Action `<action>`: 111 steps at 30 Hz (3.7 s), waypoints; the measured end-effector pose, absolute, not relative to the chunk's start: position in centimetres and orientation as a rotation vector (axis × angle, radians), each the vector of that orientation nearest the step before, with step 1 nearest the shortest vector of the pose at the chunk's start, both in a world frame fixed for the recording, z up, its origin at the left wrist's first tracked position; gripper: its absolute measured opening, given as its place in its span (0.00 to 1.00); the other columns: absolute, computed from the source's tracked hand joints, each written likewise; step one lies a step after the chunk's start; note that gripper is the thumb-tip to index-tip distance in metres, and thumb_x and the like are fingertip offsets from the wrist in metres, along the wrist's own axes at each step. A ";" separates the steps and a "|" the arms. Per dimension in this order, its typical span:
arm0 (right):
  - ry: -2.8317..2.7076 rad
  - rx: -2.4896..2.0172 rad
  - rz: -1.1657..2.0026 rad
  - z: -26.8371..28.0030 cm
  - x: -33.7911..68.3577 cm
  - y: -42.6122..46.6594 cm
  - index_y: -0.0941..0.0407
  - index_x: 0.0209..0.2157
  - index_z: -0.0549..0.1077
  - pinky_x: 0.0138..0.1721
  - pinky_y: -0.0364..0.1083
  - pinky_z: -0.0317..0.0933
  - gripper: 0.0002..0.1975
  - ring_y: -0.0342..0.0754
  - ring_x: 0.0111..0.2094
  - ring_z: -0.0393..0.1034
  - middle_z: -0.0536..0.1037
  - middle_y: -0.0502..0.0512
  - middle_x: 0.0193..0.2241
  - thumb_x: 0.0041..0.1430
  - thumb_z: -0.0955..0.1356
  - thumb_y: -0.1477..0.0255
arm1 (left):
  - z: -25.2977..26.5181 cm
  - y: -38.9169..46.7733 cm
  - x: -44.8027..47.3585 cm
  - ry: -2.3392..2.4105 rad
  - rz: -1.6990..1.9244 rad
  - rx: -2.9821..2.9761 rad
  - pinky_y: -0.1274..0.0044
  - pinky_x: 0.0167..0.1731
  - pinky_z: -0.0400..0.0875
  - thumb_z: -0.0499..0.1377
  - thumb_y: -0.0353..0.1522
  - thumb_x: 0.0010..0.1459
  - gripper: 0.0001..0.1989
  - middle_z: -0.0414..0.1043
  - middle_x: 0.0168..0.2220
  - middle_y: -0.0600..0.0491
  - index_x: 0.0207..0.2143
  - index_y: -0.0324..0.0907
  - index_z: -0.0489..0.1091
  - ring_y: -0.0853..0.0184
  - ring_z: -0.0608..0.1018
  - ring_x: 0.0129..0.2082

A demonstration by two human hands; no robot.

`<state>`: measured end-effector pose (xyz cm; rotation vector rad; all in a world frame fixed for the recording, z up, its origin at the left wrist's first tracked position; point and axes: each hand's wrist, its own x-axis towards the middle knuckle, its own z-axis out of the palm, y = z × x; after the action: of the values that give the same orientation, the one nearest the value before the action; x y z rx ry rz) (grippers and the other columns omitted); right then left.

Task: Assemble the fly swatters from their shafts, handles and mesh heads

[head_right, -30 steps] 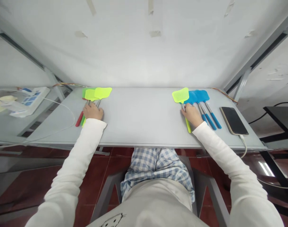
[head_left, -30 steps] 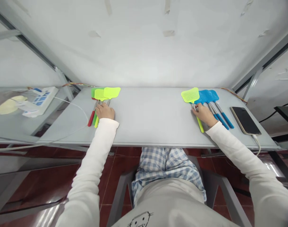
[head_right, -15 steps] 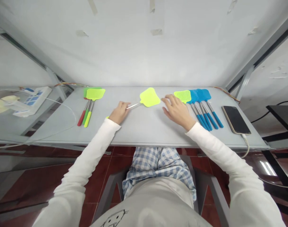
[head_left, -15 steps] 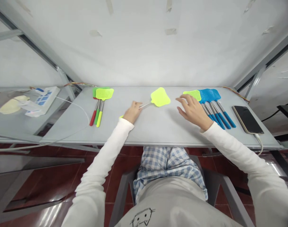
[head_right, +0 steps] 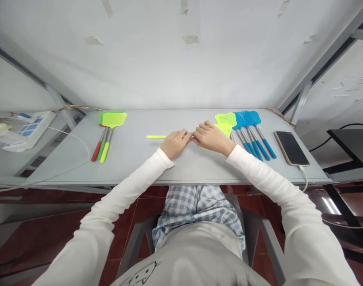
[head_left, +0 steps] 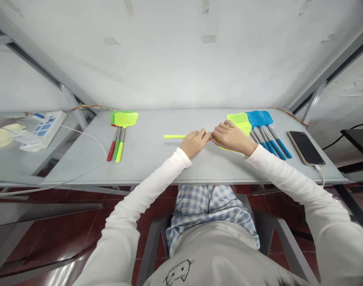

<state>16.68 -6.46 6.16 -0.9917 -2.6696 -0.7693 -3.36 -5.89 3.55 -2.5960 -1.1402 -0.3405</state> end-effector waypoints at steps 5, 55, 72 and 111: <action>-2.728 -0.851 -0.847 6.6 17.2 -5.9 0.57 0.34 0.74 0.43 0.49 0.49 0.19 0.47 0.34 0.62 0.75 0.55 0.30 0.69 0.56 0.68 | 3.8 -5.5 -2.5 -1.200 -0.107 -2.718 0.75 0.26 0.61 0.36 0.38 0.69 0.22 0.74 0.35 0.45 0.46 0.40 0.67 0.63 0.77 0.31; -2.650 -1.727 -0.660 5.6 28.4 -2.3 0.59 0.37 0.71 0.28 0.45 0.43 0.21 0.49 0.32 0.66 0.76 0.62 0.33 0.68 0.53 0.66 | 2.8 -0.9 -18.6 -1.778 -0.202 -2.439 0.74 0.29 0.57 0.46 0.39 0.61 0.14 0.75 0.34 0.48 0.31 0.44 0.67 0.62 0.75 0.35; -2.695 -2.164 -0.478 6.0 26.3 -1.7 0.61 0.40 0.76 0.29 0.46 0.49 0.29 0.55 0.32 0.74 0.79 0.67 0.29 0.69 0.49 0.62 | 3.2 0.0 -16.0 -1.847 0.041 -2.288 0.73 0.31 0.59 0.40 0.44 0.65 0.25 0.76 0.29 0.41 0.41 0.42 0.72 0.55 0.78 0.33; -2.972 -1.736 -0.432 7.6 17.4 -3.3 0.60 0.36 0.79 0.30 0.46 0.49 0.31 0.54 0.33 0.75 0.80 0.67 0.30 0.68 0.49 0.63 | 3.6 -3.4 -5.7 -1.377 0.098 -2.768 0.77 0.25 0.59 0.40 0.44 0.67 0.22 0.78 0.33 0.43 0.46 0.41 0.66 0.61 0.79 0.30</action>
<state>17.36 -3.35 7.60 -1.7361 -2.9719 -0.4317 -5.69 -3.35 3.59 -2.7683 -1.3771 0.0976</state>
